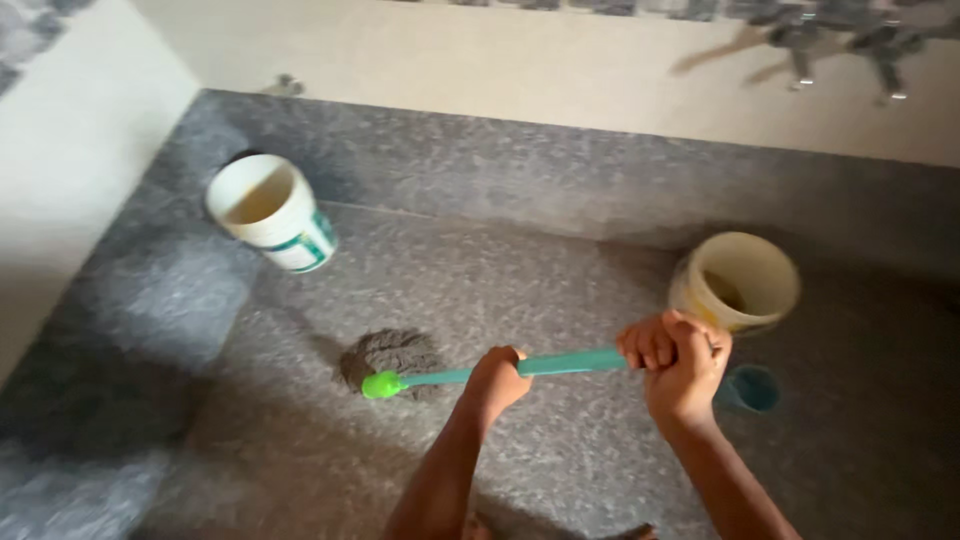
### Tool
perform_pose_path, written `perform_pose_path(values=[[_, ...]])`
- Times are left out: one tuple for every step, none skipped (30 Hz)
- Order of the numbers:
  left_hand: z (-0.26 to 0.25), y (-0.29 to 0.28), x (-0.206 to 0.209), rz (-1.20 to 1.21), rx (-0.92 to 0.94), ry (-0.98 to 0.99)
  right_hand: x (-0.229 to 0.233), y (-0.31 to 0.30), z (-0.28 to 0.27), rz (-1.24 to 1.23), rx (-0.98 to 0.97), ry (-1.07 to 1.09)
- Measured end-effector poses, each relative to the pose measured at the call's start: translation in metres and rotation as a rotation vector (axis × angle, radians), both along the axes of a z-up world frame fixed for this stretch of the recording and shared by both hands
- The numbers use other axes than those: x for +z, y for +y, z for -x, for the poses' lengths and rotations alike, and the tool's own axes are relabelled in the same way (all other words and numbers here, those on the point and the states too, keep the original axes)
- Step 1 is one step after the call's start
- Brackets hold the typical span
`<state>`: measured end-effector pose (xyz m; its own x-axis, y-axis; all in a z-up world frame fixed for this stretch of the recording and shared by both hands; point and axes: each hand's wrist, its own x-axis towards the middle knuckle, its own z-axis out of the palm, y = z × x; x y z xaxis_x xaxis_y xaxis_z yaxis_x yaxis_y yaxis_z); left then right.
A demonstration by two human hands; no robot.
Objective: The person mops a floor using a mop, moving it across the surface while several buckets are placed around the room.
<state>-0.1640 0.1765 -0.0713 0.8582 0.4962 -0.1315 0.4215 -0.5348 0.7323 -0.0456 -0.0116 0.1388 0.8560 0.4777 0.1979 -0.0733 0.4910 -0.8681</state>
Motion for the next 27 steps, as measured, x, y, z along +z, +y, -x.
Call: perform_pose_path(values=[[0.012, 0.009, -0.012, -0.053, 0.073, -0.039, -0.009, 0.008, 0.007, -0.008, 0.02, 0.008], [0.021, 0.016, -0.024, -0.059, 0.084, -0.034, -0.017, 0.017, 0.01, 0.007, 0.08, -0.051], [0.031, 0.024, -0.035, -0.054, 0.189, -0.054, -0.022, 0.023, 0.011, 0.021, 0.139, -0.11], [0.032, 0.03, -0.044, -0.045, 0.28, -0.083, -0.025, 0.025, 0.011, 0.019, 0.136, -0.114], [0.036, 0.039, -0.05, -0.047, 0.278, -0.087, -0.027, 0.031, 0.014, 0.159, 0.229, -0.104], [0.046, 0.043, -0.054, -0.043, 0.295, -0.06, -0.029, 0.033, 0.018, 0.312, 0.322, -0.086], [0.053, 0.044, -0.056, -0.039, 0.311, -0.033, -0.029, 0.035, 0.018, 0.319, 0.323, -0.082], [0.055, 0.047, -0.055, -0.036, 0.313, -0.029, -0.031, 0.04, 0.017, 0.232, 0.399, -0.073], [0.054, 0.048, -0.053, 0.028, 0.328, -0.051, -0.031, 0.04, 0.014, 0.145, 0.473, -0.064], [0.053, 0.047, -0.049, 0.088, 0.346, -0.073, -0.032, 0.039, 0.012, 0.145, 0.476, -0.06], [0.049, 0.038, -0.045, 0.088, 0.349, -0.069, -0.031, 0.036, 0.009, 0.106, 0.459, -0.061], [0.041, 0.03, -0.041, 0.24, 0.39, -0.071, -0.03, 0.034, 0.003, 0.061, 0.441, -0.065], [0.032, 0.022, -0.037, 0.392, 0.428, -0.074, -0.026, 0.027, -0.004, 0.055, 0.444, -0.063], [0.021, 0.013, -0.033, 0.384, 0.421, -0.074, -0.021, 0.018, -0.014, 0.089, 0.437, -0.066], [0.012, 0.002, -0.03, 0.372, 0.416, -0.113, -0.015, 0.009, -0.022, 0.124, 0.43, -0.069], [0.002, -0.016, -0.03, 0.377, 0.405, -0.149, -0.009, -0.006, -0.029, 0.133, 0.416, -0.069], [-0.008, -0.03, -0.029, 0.387, 0.391, -0.147, -0.003, -0.02, -0.038, 0.145, 0.417, -0.078], [-0.022, -0.042, -0.028, 0.324, 0.372, -0.146, 0.005, -0.033, -0.05, 0.157, 0.418, -0.092], [-0.037, -0.054, -0.027, 0.261, 0.352, -0.146, 0.014, -0.048, -0.062, 0.166, 0.404, -0.098], [-0.052, -0.068, -0.024, 0.263, 0.343, -0.141, 0.023, -0.062, -0.073, 0.198, 0.374, -0.121], [-0.072, -0.086, -0.02, 0.192, 0.324, -0.221, 0.031, -0.078, -0.081, 0.23, 0.345, -0.144], [-0.091, -0.101, -0.013, 0.118, 0.303, -0.306, 0.04, -0.093, -0.091, 0.229, 0.334, -0.144], [-0.102, -0.114, -0.003, 0.118, 0.292, -0.307, 0.049, -0.109, -0.1, 0.212, 0.351, -0.141], [-0.112, -0.13, 0.008, 0.195, 0.249, -0.278, 0.058, -0.124, -0.108, 0.199, 0.364, -0.142], [-0.125, -0.144, 0.021, 0.272, 0.205, -0.247, 0.067, -0.136, -0.115, 0.201, 0.349, -0.147], [-0.138, -0.158, 0.033, 0.279, 0.194, -0.248, 0.075, -0.149, -0.12, 0.229, 0.29, -0.187], [-0.151, -0.173, 0.044, 0.226, 0.147, -0.292, 0.083, -0.162, -0.125, 0.257, 0.23, -0.226]])
